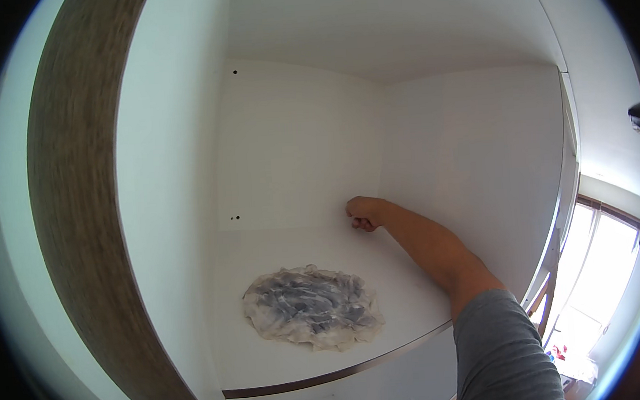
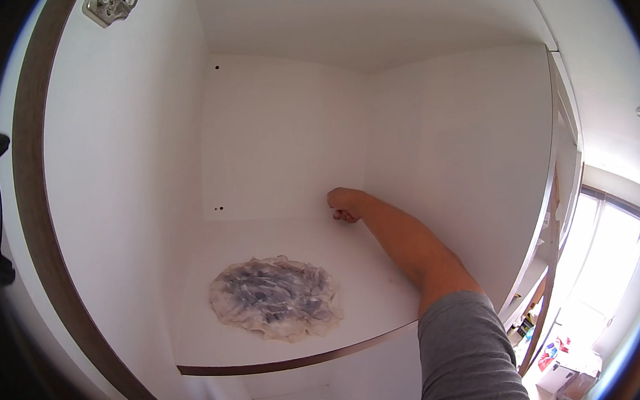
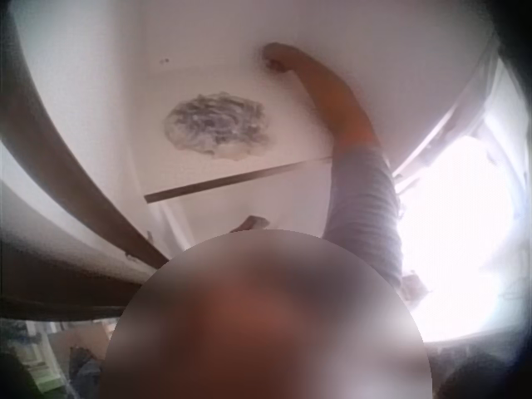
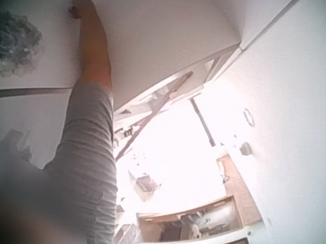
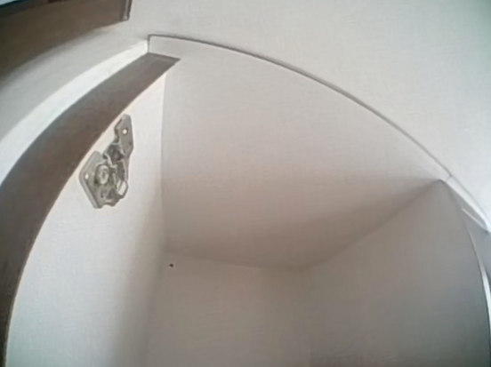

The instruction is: The person applies caulk from a caulking gun into small holes on the interior back panel of a white cabinet, then uses a finger to smooth each bead. The person also applies caulk along the seam where a wooden trim meets the cabinet interior and smooths it.

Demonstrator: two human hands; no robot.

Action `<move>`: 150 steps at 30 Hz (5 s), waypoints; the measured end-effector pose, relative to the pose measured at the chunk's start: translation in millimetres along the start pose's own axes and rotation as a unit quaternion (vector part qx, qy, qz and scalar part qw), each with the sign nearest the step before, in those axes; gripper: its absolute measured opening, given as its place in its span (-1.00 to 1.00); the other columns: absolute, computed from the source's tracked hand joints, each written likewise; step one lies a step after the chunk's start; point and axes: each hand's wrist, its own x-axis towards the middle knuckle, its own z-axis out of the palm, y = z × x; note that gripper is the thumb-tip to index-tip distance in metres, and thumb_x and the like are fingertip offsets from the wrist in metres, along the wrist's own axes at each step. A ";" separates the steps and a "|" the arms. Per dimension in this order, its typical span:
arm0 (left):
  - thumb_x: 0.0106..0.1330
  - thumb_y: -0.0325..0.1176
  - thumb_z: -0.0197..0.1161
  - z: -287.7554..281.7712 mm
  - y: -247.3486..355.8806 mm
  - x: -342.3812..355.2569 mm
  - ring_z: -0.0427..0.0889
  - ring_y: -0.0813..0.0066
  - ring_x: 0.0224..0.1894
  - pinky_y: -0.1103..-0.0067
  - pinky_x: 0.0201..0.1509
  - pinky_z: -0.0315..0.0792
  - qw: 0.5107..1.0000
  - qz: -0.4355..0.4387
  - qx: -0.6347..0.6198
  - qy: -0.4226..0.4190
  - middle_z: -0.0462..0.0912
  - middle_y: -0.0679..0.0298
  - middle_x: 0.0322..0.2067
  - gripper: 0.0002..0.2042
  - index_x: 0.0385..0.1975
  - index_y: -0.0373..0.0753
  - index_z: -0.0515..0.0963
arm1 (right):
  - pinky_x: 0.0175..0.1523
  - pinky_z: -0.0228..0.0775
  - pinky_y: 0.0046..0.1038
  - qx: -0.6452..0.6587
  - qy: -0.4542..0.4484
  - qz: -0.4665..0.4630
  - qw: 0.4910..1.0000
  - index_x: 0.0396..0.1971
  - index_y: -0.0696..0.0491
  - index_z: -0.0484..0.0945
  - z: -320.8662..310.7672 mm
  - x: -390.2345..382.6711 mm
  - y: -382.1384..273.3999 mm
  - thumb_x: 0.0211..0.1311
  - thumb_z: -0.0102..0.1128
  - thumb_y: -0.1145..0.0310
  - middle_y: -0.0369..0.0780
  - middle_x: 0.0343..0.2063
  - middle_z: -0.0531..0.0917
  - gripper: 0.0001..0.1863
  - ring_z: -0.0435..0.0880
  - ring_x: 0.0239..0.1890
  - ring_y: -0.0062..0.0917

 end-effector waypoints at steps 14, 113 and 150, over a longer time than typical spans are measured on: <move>0.15 -0.43 0.50 4.1 -10.8 -3.5 0.72 0.49 -0.18 0.44 -0.09 0.60 1.000 -0.015 0.003 -0.005 0.76 0.21 -0.26 -0.65 -0.06 -0.22 0.60 | -0.64 -0.06 -0.53 0.025 -0.024 -0.036 0.999 -0.26 -0.03 0.32 28.9 -13.9 -16.0 0.31 0.01 0.34 -0.31 -0.66 0.41 -0.90 0.12 -0.72 -0.69; 0.03 -0.33 0.72 5.4 12.6 -1.7 0.60 0.60 -0.17 0.50 -0.07 0.56 0.989 -0.113 -0.080 -0.046 0.70 0.35 -0.25 -0.52 -0.09 -0.21 0.61 | -0.34 0.49 -0.19 -0.492 0.058 -0.053 0.867 -0.33 0.24 0.75 -44.0 -11.5 -6.9 0.20 0.10 0.53 -0.06 -0.39 0.73 -0.77 0.67 -0.45 -0.34; 0.13 -0.44 0.59 -3.3 18.5 -36.5 0.65 0.58 -0.12 0.47 -0.01 0.58 0.999 0.030 -0.007 -0.040 0.73 0.31 -0.20 -0.56 0.00 -0.24 0.58 | -0.10 0.53 -0.37 -0.356 -0.057 -0.355 0.863 0.11 -0.02 0.75 64.9 -315.3 17.7 0.36 0.33 -0.08 -0.22 -0.34 0.75 -0.49 0.67 -0.30 -0.44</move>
